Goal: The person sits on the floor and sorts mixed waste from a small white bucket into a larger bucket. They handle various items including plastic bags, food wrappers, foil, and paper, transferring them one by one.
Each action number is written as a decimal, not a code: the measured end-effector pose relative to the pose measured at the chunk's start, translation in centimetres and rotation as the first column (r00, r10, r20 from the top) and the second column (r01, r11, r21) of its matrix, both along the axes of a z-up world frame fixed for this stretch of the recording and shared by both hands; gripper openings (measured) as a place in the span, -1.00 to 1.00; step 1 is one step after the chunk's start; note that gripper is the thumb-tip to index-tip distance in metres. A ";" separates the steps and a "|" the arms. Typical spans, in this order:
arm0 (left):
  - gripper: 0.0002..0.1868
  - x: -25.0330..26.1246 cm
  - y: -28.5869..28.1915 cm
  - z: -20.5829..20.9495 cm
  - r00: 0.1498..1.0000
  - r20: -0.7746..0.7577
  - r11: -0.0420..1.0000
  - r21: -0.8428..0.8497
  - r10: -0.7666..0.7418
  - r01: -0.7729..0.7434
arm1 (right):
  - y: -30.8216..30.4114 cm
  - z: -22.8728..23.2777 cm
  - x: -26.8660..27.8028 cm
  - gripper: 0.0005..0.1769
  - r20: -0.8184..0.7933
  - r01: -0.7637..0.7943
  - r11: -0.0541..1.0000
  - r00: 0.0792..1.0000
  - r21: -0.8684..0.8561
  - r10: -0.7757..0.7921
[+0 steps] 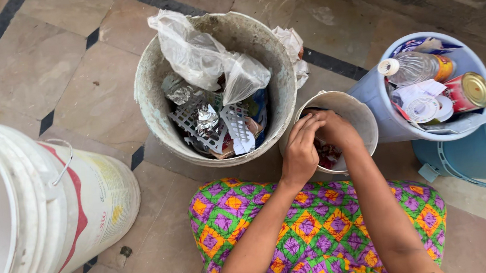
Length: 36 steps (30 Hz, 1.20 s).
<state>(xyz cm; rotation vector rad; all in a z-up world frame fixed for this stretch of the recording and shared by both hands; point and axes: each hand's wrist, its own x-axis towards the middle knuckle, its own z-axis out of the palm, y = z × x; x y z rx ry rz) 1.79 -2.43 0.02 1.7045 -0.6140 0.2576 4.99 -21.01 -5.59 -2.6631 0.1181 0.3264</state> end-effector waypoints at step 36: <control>-0.51 0.1 0.1 -0.6 0.999 -0.049 0.999 -0.051 0.011 -0.013 | 3.3 6.4 -1.2 -0.74 0.242 0.099 0.995 0.966 -0.016 -0.093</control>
